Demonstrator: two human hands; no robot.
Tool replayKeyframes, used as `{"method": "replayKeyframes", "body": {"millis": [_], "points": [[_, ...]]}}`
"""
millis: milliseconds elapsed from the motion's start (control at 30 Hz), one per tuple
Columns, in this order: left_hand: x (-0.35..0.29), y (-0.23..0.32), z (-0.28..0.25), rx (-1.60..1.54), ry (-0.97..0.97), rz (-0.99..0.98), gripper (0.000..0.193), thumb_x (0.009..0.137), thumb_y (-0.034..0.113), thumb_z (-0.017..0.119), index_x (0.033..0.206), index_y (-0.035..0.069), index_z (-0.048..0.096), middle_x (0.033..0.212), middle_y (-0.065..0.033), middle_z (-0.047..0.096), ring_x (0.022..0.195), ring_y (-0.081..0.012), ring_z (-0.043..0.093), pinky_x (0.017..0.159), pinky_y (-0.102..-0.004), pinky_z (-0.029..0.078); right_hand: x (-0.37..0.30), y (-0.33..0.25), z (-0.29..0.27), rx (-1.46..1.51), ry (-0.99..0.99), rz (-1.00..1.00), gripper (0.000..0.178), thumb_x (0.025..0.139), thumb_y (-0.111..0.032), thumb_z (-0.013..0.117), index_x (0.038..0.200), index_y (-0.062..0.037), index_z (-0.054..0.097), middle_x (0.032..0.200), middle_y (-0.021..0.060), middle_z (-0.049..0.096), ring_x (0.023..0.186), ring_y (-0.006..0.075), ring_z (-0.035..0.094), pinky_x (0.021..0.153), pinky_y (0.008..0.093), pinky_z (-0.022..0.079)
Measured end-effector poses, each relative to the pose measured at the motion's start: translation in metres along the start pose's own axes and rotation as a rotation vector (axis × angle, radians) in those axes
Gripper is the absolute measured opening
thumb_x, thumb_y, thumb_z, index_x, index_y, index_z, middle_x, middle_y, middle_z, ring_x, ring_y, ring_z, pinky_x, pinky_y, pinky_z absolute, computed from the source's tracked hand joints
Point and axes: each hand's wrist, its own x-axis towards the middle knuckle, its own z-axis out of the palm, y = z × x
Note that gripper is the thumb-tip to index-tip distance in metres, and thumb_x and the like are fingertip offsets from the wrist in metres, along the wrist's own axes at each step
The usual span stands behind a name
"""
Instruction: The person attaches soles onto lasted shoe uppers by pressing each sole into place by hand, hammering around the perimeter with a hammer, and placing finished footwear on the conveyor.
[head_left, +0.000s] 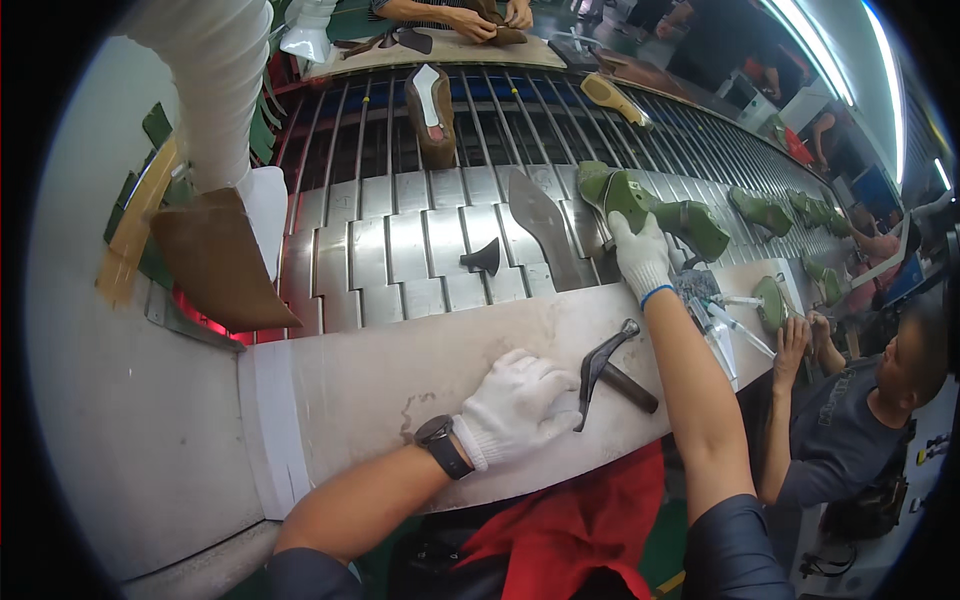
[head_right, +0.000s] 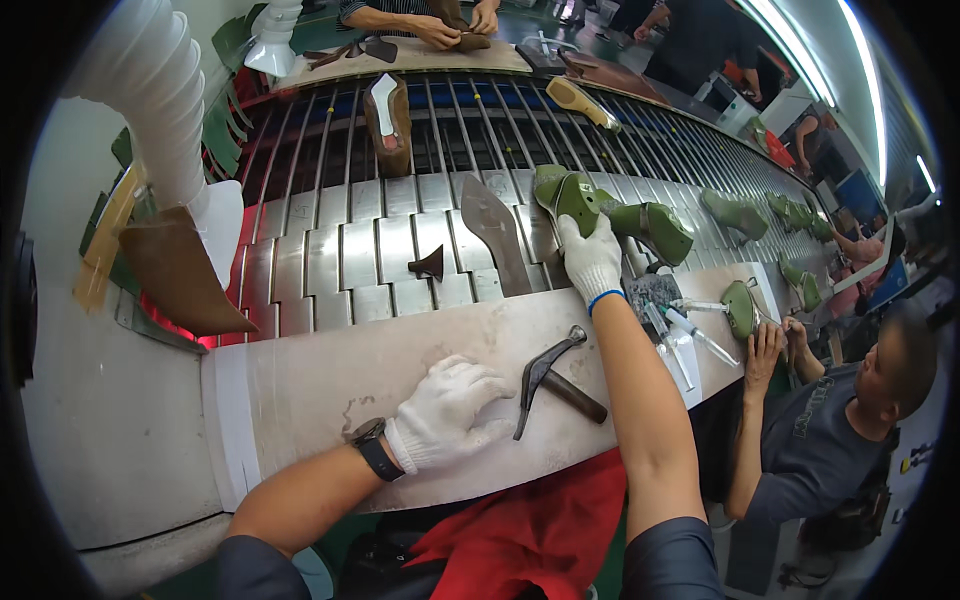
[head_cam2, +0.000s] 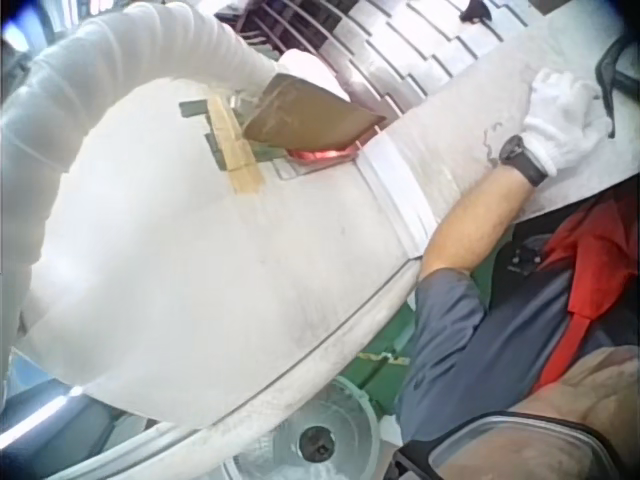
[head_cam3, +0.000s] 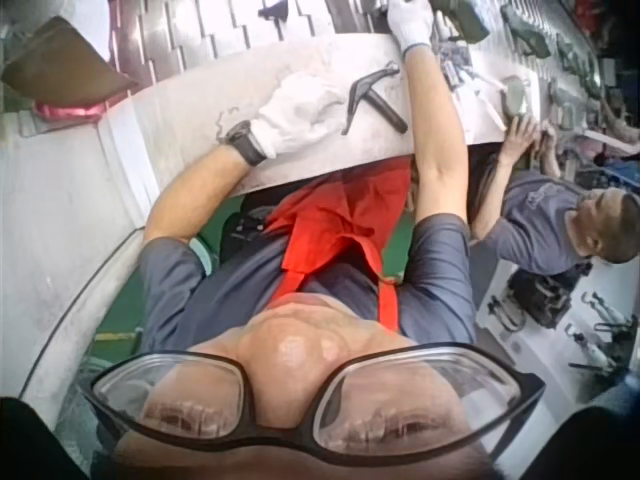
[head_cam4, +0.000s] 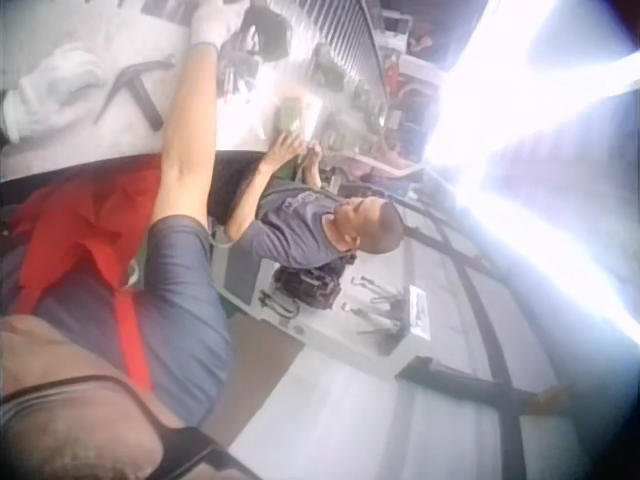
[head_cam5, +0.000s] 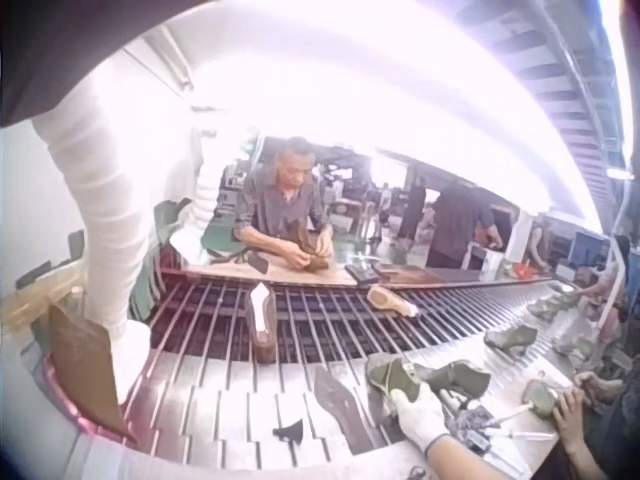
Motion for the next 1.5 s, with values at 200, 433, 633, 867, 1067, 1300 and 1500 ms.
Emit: {"method": "replayKeyframes", "body": {"millis": [200, 433, 633, 867, 1067, 1300, 1500], "points": [[0.001, -0.002, -0.002, -0.003, 0.021, 0.001, 0.035, 0.083, 0.024, 0.083, 0.112, 0.005, 0.075, 0.113, -0.0139, 0.075, 0.109, -0.0362, 0.069, 0.106, -0.0485, 0.051, -0.039, -0.004, 0.0, -0.035, 0.372, -0.407, 0.064, 0.091, -0.028, 0.079, 0.146, 0.0002, 0.062, 0.14, 0.0253, 0.067, 0.135, 0.0419, 0.063, 0.116, 0.0477, 0.051], [-0.003, -0.004, -0.004, 0.008, 0.006, 0.005, 0.036, 0.084, 0.024, 0.082, 0.114, 0.006, 0.074, 0.113, -0.0132, 0.074, 0.107, -0.036, 0.069, 0.105, -0.0475, 0.051, -0.035, -0.09, 0.035, -0.688, -0.526, -0.379, 0.052, 0.094, -0.03, 0.073, 0.137, -0.0002, 0.068, 0.135, 0.0282, 0.071, 0.129, 0.0402, 0.069, 0.109, 0.0502, 0.056], [-0.001, 0.0, -0.012, -0.006, -0.01, 0.019, 0.036, 0.087, 0.024, 0.081, 0.116, 0.005, 0.073, 0.114, -0.0136, 0.073, 0.107, -0.0366, 0.068, 0.105, -0.0474, 0.051, -0.011, -0.076, 0.076, -0.8, -0.535, -0.464, 0.032, 0.097, -0.018, 0.068, 0.122, 0.0021, 0.074, 0.119, 0.0267, 0.079, 0.114, 0.042, 0.078, 0.096, 0.0488, 0.064], [-0.005, 0.0, -0.01, 0.029, -0.05, 0.023, 0.039, 0.09, 0.026, 0.081, 0.121, 0.005, 0.073, 0.117, -0.014, 0.075, 0.112, -0.036, 0.069, 0.108, -0.0472, 0.05, 0.009, -0.029, 0.044, -0.217, -0.139, -0.392, 0.025, 0.093, -0.011, 0.062, 0.109, 0.0031, 0.076, 0.101, 0.029, 0.079, 0.1, 0.0441, 0.078, 0.092, 0.0514, 0.061], [-0.011, 0.001, -0.014, 0.017, -0.072, -0.051, 0.039, 0.09, 0.028, 0.082, 0.121, 0.006, 0.074, 0.117, -0.015, 0.074, 0.113, -0.0378, 0.069, 0.106, -0.0485, 0.05, -0.055, -0.051, 0.011, 1.136, -0.452, 0.219, 0.029, 0.108, -0.02, 0.06, 0.12, 0.0055, 0.069, 0.098, 0.0172, 0.078, 0.082, 0.0273, 0.077, 0.069, 0.0381, 0.062], [0.01, 0.005, -0.05, -0.463, 0.187, -0.333, 0.033, 0.101, 0.009, 0.075, 0.132, 0.0, 0.069, 0.125, -0.0113, 0.076, 0.115, -0.0187, 0.072, 0.102, -0.0347, 0.059, -0.089, -0.027, 0.004, 0.927, -0.522, 0.269, 0.042, 0.114, -0.034, 0.054, 0.123, 0.0044, 0.069, 0.103, 0.0164, 0.077, 0.086, 0.0235, 0.077, 0.075, 0.0362, 0.064], [0.132, -0.133, -0.099, -0.195, 0.505, -0.577, 0.075, 0.096, 0.025, 0.082, 0.154, -0.008, 0.048, 0.147, -0.0269, 0.063, 0.137, -0.0355, 0.064, 0.116, -0.0471, 0.053, -0.086, -0.034, 0.004, 1.043, -0.506, 0.345, 0.042, 0.113, -0.034, 0.057, 0.109, 0.0053, 0.072, 0.096, 0.0108, 0.073, 0.082, 0.0202, 0.07, 0.076, 0.035, 0.057]]}}
